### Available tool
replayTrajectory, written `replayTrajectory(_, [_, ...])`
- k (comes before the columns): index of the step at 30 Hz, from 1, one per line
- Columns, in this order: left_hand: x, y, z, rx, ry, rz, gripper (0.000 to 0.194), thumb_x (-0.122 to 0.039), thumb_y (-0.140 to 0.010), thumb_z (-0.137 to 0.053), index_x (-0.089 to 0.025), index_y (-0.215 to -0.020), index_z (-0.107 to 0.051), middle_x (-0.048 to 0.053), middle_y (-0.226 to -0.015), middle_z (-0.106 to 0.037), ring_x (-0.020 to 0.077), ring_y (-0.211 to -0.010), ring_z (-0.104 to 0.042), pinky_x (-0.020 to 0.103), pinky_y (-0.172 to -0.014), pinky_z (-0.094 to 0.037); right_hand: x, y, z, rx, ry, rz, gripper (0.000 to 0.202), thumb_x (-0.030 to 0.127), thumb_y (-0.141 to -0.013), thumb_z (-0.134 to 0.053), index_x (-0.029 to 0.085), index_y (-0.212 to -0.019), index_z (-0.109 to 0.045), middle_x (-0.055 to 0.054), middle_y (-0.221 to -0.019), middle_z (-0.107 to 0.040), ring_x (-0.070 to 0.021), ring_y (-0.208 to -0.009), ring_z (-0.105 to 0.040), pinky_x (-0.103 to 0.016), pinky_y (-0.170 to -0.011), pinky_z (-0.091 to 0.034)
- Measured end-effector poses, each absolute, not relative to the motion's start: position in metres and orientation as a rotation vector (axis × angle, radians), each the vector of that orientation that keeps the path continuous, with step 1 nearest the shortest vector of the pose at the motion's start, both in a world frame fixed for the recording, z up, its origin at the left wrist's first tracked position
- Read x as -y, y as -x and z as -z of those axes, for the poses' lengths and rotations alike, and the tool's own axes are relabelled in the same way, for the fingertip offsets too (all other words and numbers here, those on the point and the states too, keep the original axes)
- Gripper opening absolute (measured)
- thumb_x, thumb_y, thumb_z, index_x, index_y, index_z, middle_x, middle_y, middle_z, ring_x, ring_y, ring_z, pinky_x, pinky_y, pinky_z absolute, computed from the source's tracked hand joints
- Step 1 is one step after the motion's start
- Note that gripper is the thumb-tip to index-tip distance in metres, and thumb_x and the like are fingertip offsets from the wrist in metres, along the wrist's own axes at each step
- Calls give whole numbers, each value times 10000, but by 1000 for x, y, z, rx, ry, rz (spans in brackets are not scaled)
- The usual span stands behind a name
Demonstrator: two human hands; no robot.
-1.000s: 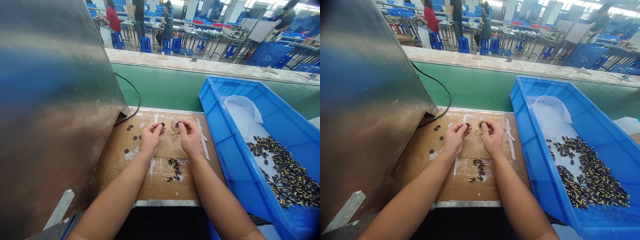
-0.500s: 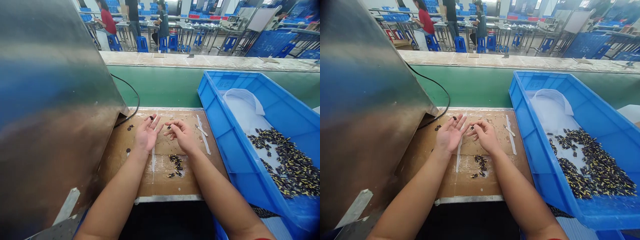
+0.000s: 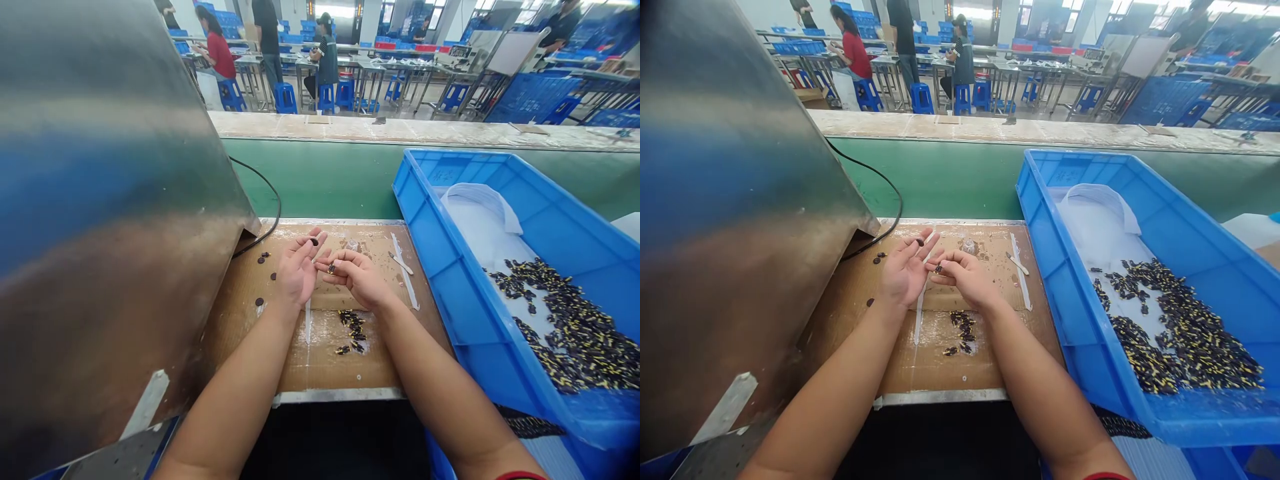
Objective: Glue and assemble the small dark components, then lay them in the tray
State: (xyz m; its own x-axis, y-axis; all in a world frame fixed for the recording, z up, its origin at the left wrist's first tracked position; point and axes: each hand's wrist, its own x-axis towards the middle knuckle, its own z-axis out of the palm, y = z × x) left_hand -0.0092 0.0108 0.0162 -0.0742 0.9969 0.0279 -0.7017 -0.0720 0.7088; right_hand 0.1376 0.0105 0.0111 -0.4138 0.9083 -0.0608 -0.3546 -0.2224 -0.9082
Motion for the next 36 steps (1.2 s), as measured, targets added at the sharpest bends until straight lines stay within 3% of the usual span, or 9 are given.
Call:
replayTrajectory(5, [-22, 15, -6, -804, -466, -1740, 227, -250, -757, -765, -175, -931, -640, 92, -1235, -636, 235, -1203, -617, 364, -980, -515, -23, -148, -20, 1037, 763, -1761, 164, 321, -806, -767, 205, -866, -667, -60, -1042, -773, -192, -1057, -734, -333, -894, -626])
replayTrajectory(9, [-33, 19, 5, -992, -428, -1913, 273, -272, -734, -769, -154, -951, -653, 72, -1100, -642, 135, -1028, -633, 248, -928, -481, -82, -151, -37, 1010, 889, -1558, 32, 197, -844, -680, 187, -823, -659, -63, -951, -772, -180, -980, -747, -326, -880, -626])
replayTrajectory(13, [-37, 18, 10, -986, -484, -1917, 306, -319, -682, -804, -142, -887, -663, 82, -1153, -627, 137, -983, -619, 250, -875, -493, -156, -152, -49, 956, 1076, -1399, 93, 138, -858, -638, 193, -784, -639, -45, -850, -732, -172, -910, -736, -351, -907, -619])
replayTrajectory(17, [-38, 18, 13, -989, -522, -1906, 337, -345, -640, -828, -136, -859, -679, 98, -1167, -641, 152, -990, -618, 255, -846, -496, -186, -171, -42, 855, 1176, -1315, 61, 171, -821, -678, 213, -798, -640, -57, -943, -708, -206, -975, -705, -404, -944, -597])
replayTrajectory(20, [-39, 18, 14, -1008, -520, -1899, 350, -354, -635, -835, -137, -866, -688, 86, -1064, -668, 140, -933, -624, 244, -811, -492, -179, -193, -32, 768, 1234, -1221, 62, 236, -804, -697, 236, -842, -649, -71, -1033, -707, -233, -1140, -642, -427, -1011, -545])
replayTrajectory(23, [-38, 16, 15, -1032, -512, -1881, 386, -376, -625, -846, -135, -886, -692, 59, -922, -673, 121, -829, -624, 233, -757, -490, -162, -213, -27, 704, 1263, -1140, 104, 288, -785, -701, 238, -865, -657, -72, -1043, -708, -238, -1183, -609, -426, -1021, -515])
replayTrajectory(29, [-29, 8, 14, -1005, -625, -1775, 440, -430, -652, -863, -120, -916, -697, 60, -853, -695, 117, -756, -650, 251, -759, -531, -101, -216, -23, 711, 1177, -1064, 210, 377, -739, -736, 241, -882, -663, -6, -927, -703, -149, -957, -663, -255, -793, -531])
replayTrajectory(32, [-23, 2, 13, -998, -729, -1699, 447, -433, -671, -874, -102, -928, -718, 96, -864, -724, 145, -760, -679, 275, -759, -558, -57, -196, -18, 808, 1099, -1229, 268, 413, -707, -786, 222, -862, -679, -18, -890, -718, -164, -851, -703, -252, -690, -531])
replayTrajectory(36, [-16, -5, 11, -995, -799, -1630, 433, -423, -679, -885, -96, -917, -729, 118, -870, -742, 180, -789, -715, 304, -784, -584, -16, -174, -12, 930, 846, -1664, 238, 381, -765, -799, 208, -889, -693, -45, -1016, -760, -207, -979, -746, -302, -843, -565])
